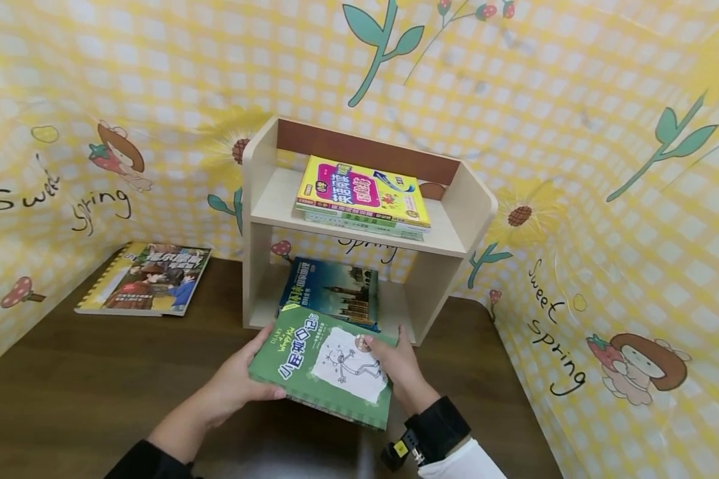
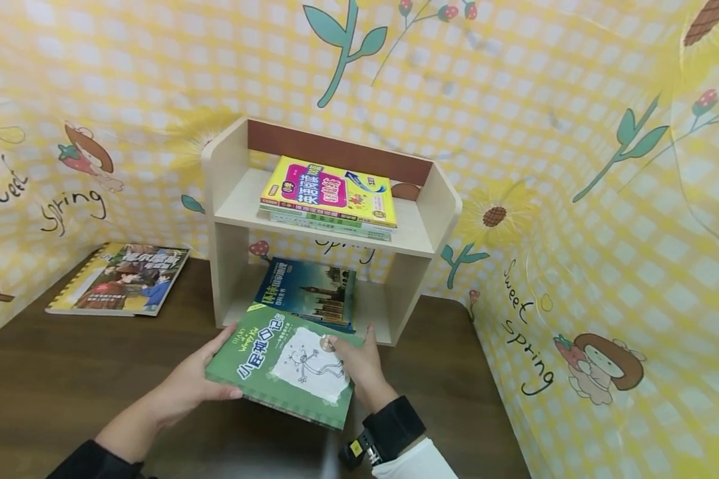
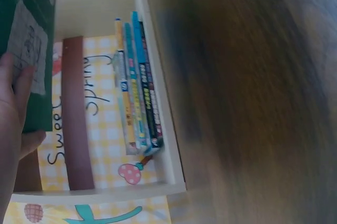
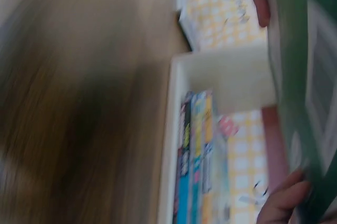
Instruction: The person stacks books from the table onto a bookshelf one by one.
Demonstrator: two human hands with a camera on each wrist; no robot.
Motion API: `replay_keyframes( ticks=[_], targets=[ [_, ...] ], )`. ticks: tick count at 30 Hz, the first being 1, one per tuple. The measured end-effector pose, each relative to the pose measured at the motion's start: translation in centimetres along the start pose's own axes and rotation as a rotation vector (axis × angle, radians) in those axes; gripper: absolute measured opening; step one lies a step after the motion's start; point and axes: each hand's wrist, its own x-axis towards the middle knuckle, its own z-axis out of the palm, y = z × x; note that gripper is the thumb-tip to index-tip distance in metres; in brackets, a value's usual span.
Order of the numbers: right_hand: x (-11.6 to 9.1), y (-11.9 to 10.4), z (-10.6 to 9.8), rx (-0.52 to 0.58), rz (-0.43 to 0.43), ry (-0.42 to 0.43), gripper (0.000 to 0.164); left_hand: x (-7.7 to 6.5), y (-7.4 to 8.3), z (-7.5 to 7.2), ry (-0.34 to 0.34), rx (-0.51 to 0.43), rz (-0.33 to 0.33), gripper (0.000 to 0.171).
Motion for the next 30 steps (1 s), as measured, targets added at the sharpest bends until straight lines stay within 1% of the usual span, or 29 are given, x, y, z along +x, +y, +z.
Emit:
replay_keyframes(
  ticks=[3, 7, 9, 12, 14, 16, 19, 20, 22, 25, 27, 30],
  targets=[
    [-1.2, -1.0, 0.3, 0.037, 0.032, -0.019, 0.101, -0.4, 0.1, 0.3, 0.026, -0.027, 0.011, 0.116],
    [-2.2, -2.4, 0.1, 0.054, 0.039, -0.043, 0.094, -0.7, 0.1, 0.7, 0.035, -0.006, 0.028, 0.121],
    [-2.3, -2.9, -0.1, 0.042, 0.038, -0.058, 0.092, -0.7, 0.0, 0.9, 0.057, 0.011, 0.023, 0.123],
    [-2.3, -3.5, -0.4, -0.026, 0.023, -0.103, 0.089, -0.8, -0.2, 1.1, 0.102, 0.028, 0.009, 0.121],
    [-2.4, -3.7, -0.7, -0.055, 0.017, -0.174, 0.080, -0.9, -0.3, 1.2, 0.134, 0.037, 0.000, 0.119],
    [-2.5, -3.9, -0.9, -0.061, 0.008, -0.258, 0.071, -0.9, -0.3, 1.1, 0.167, 0.052, -0.004, 0.116],
    [-3.0, -3.9, -0.9, -0.002, -0.034, -0.391, 0.061, -1.2, -0.3, 1.1, 0.232, 0.087, -0.013, 0.114],
    [-3.3, -3.9, -0.9, 0.016, -0.058, -0.414, 0.063, -1.3, -0.3, 1.0, 0.252, 0.098, -0.009, 0.114],
    [-3.9, -3.7, -0.6, 0.036, -0.123, -0.430, 0.071, -1.5, -0.1, 1.0, 0.287, 0.113, 0.003, 0.114],
    [-4.8, -3.4, -0.4, 0.064, -0.210, -0.418, 0.083, -1.7, 0.6, 1.3, 0.322, 0.106, 0.050, 0.114],
    [-5.3, -3.4, -0.4, 0.095, -0.234, -0.397, 0.090, -1.8, 1.3, 1.7, 0.339, 0.109, 0.089, 0.114],
    [-5.9, -3.8, -0.7, 0.152, -0.247, -0.389, 0.096, -2.1, 2.6, 2.5, 0.359, 0.142, 0.157, 0.116]
  ],
)
